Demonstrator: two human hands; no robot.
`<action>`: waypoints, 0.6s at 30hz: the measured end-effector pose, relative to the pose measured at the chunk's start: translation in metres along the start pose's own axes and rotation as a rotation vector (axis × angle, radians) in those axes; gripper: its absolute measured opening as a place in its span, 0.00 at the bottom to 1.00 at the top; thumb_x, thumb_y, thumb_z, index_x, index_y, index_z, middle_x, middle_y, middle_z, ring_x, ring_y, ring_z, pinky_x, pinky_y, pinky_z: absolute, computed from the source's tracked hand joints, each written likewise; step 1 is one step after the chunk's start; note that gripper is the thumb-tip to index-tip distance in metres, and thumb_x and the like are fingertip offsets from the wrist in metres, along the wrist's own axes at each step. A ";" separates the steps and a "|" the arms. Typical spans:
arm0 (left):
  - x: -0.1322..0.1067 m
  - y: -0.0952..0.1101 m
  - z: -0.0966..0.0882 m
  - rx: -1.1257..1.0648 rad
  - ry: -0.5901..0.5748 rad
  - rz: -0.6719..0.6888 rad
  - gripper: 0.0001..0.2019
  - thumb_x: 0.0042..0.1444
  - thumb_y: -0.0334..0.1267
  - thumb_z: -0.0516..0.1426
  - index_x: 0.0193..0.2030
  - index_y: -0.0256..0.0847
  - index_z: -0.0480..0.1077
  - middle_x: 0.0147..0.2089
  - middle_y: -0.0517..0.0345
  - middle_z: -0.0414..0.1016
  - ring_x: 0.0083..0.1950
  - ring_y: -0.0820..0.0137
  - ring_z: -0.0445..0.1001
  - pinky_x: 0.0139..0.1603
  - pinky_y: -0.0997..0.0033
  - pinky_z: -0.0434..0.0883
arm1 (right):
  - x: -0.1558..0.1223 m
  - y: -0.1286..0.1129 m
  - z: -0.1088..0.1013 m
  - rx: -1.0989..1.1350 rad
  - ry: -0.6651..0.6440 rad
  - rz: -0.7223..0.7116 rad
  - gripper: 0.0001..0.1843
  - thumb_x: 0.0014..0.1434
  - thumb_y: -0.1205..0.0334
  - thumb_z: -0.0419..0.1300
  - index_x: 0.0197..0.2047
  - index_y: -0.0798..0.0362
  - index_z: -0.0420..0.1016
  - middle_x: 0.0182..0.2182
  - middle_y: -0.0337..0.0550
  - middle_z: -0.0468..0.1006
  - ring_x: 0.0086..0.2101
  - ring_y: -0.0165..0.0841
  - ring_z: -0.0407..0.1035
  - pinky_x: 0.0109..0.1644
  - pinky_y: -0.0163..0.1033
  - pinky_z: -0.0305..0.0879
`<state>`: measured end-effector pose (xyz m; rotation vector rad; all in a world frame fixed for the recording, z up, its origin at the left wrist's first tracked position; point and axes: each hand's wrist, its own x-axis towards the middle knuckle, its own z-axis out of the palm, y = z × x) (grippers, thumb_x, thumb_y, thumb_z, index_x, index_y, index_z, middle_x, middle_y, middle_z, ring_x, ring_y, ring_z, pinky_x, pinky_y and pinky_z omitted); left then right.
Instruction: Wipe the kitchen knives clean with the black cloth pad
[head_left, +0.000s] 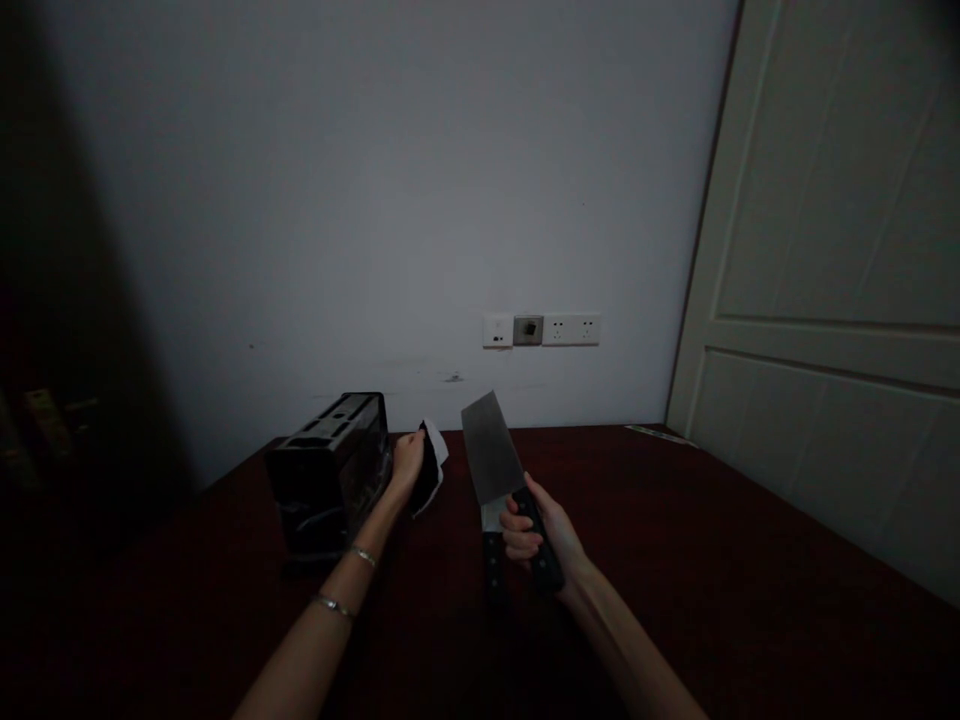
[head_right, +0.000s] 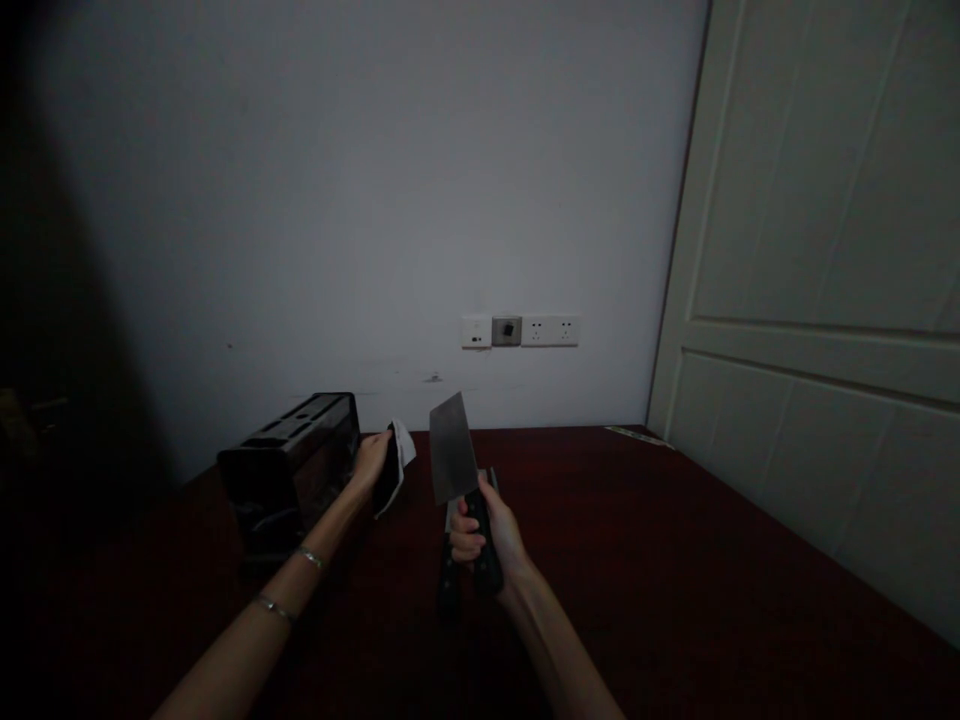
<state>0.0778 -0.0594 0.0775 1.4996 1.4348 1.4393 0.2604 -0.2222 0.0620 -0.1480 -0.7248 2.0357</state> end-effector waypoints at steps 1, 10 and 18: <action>-0.004 -0.005 0.000 0.020 -0.025 -0.018 0.13 0.49 0.41 0.48 0.20 0.37 0.65 0.20 0.59 0.65 0.27 0.69 0.65 0.28 0.73 0.58 | 0.001 0.000 0.000 -0.015 0.022 0.004 0.22 0.52 0.46 0.55 0.21 0.57 0.61 0.12 0.28 0.53 0.11 0.16 0.40 0.13 0.23 0.40; -0.046 -0.033 0.012 0.180 -0.360 -0.144 0.14 0.47 0.38 0.52 0.14 0.37 0.61 0.14 0.63 0.59 0.17 0.75 0.57 0.20 0.74 0.50 | 0.008 0.007 0.006 -0.092 0.324 -0.003 0.29 0.58 0.41 0.41 0.19 0.56 0.59 0.09 0.30 0.54 0.09 0.18 0.43 0.12 0.25 0.37; -0.064 -0.031 0.005 0.189 -0.655 -0.159 0.27 0.45 0.60 0.50 0.17 0.35 0.67 0.14 0.61 0.62 0.17 0.74 0.58 0.20 0.74 0.51 | 0.018 0.013 0.017 -0.287 0.612 -0.032 0.27 0.60 0.43 0.39 0.20 0.54 0.57 0.09 0.29 0.55 0.08 0.19 0.47 0.11 0.25 0.41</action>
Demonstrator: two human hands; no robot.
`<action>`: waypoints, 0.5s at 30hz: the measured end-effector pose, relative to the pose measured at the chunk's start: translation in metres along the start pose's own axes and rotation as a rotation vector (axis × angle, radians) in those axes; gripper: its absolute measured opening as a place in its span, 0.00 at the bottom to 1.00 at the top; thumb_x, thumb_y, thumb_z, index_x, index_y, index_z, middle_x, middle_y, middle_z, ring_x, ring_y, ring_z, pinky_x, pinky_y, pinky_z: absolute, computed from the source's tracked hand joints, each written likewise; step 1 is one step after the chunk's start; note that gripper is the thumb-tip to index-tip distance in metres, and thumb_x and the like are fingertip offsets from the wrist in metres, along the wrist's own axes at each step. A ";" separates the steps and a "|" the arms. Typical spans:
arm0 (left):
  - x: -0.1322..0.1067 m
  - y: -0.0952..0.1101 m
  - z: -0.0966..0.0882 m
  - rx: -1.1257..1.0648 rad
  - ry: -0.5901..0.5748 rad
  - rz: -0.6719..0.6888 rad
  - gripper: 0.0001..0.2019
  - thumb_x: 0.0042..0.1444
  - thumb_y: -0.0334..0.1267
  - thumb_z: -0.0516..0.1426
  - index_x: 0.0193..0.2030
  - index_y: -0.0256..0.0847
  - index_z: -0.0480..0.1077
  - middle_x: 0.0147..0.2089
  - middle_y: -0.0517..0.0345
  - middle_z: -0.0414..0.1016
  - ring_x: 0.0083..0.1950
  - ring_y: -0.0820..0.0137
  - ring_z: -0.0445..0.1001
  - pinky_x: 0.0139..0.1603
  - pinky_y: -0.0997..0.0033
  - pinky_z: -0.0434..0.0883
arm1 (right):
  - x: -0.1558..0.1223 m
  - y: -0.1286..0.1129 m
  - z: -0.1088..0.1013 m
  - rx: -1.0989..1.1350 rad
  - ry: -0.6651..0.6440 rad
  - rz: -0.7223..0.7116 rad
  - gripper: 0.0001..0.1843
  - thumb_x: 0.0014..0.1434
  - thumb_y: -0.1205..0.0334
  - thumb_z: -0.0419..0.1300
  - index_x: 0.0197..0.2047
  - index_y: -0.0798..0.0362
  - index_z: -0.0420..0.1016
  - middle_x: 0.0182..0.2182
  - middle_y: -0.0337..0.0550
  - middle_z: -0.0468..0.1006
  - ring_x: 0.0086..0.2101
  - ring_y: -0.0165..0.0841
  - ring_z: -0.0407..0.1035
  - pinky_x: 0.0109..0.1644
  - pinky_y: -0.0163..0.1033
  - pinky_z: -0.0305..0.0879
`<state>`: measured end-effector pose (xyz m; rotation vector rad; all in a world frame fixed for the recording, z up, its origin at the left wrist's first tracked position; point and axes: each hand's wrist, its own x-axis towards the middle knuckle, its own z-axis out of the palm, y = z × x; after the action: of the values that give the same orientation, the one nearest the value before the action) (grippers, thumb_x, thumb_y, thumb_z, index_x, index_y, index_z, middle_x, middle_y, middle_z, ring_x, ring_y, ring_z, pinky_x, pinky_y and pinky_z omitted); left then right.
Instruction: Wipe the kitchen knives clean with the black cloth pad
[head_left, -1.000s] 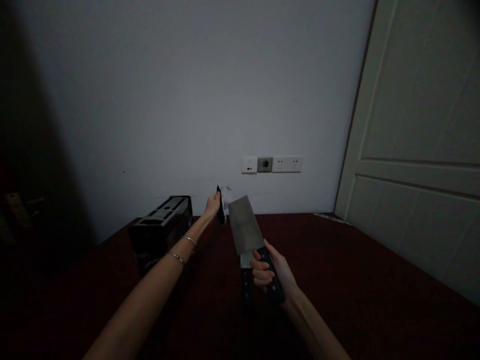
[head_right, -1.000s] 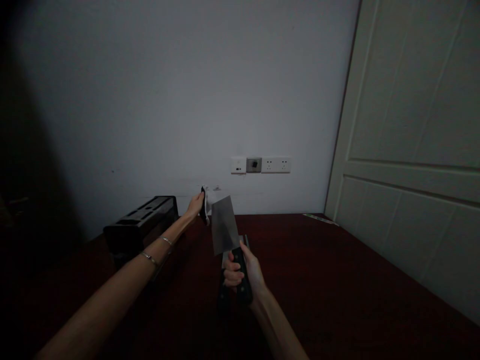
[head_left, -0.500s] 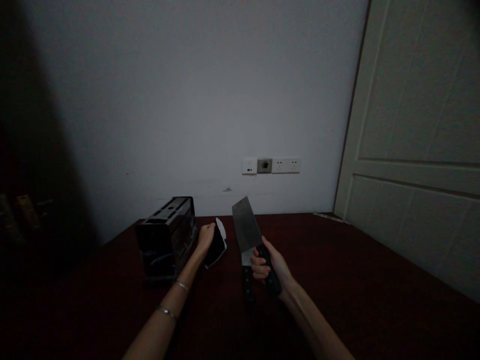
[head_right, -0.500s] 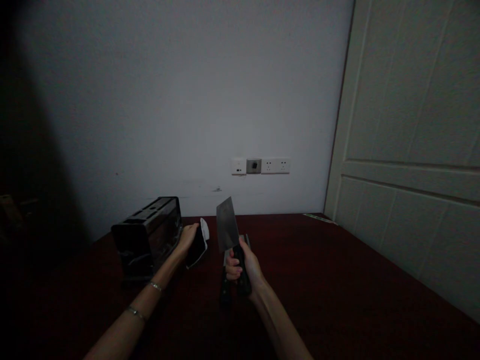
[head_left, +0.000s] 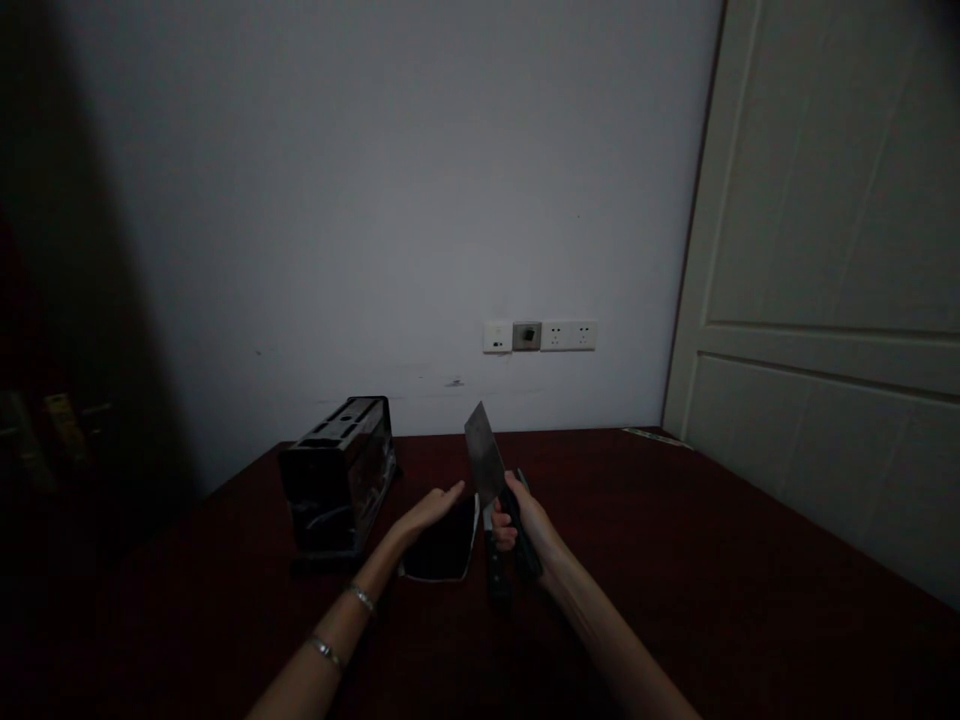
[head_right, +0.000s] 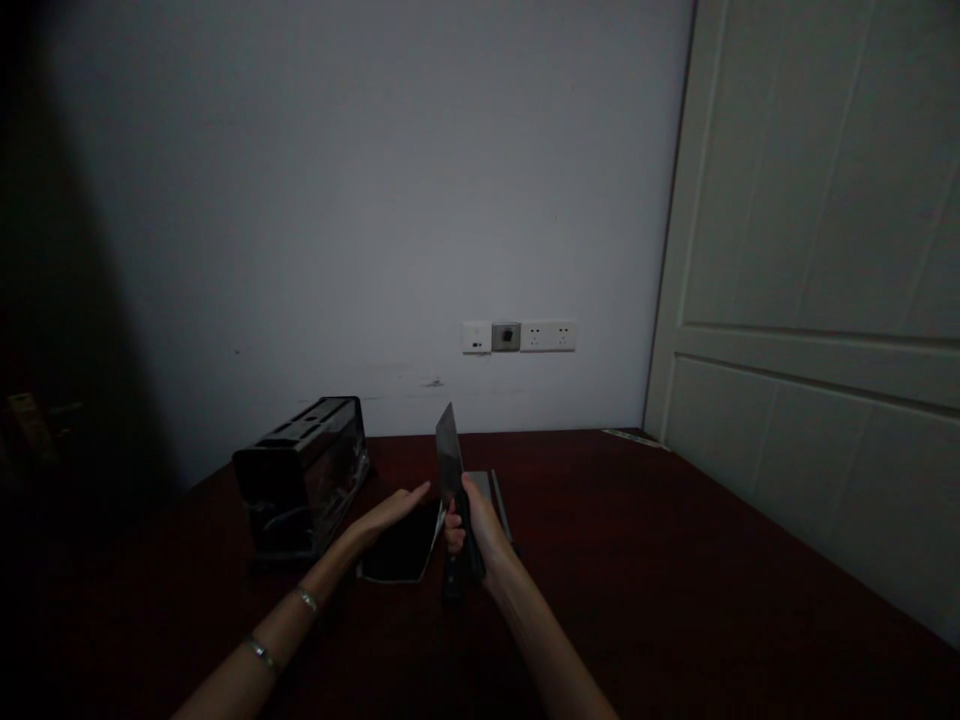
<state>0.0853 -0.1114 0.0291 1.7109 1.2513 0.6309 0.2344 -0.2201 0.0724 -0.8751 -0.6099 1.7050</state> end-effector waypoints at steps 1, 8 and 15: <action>0.001 -0.001 -0.002 0.006 0.006 0.019 0.29 0.47 0.62 0.46 0.17 0.35 0.68 0.14 0.59 0.64 0.18 0.73 0.60 0.21 0.74 0.53 | 0.002 0.001 0.000 -0.031 0.028 -0.019 0.26 0.59 0.43 0.40 0.20 0.54 0.57 0.09 0.29 0.55 0.08 0.19 0.47 0.11 0.25 0.42; 0.004 0.006 -0.016 -0.053 0.294 0.090 0.28 0.54 0.53 0.41 0.17 0.35 0.68 0.16 0.55 0.67 0.16 0.73 0.64 0.21 0.74 0.57 | 0.006 0.003 -0.004 -0.140 0.128 -0.094 0.24 0.58 0.45 0.44 0.21 0.55 0.59 0.10 0.30 0.56 0.08 0.19 0.49 0.11 0.25 0.44; -0.012 0.035 -0.004 -0.335 0.170 0.029 0.26 0.55 0.50 0.41 0.19 0.34 0.67 0.15 0.56 0.66 0.14 0.75 0.64 0.18 0.76 0.58 | 0.008 0.006 0.002 -0.239 0.191 -0.217 0.23 0.54 0.44 0.49 0.20 0.55 0.60 0.11 0.31 0.58 0.10 0.20 0.51 0.12 0.27 0.46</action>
<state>0.0940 -0.1239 0.0633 1.4218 1.1621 0.9624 0.2282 -0.2138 0.0665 -1.0845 -0.7592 1.3543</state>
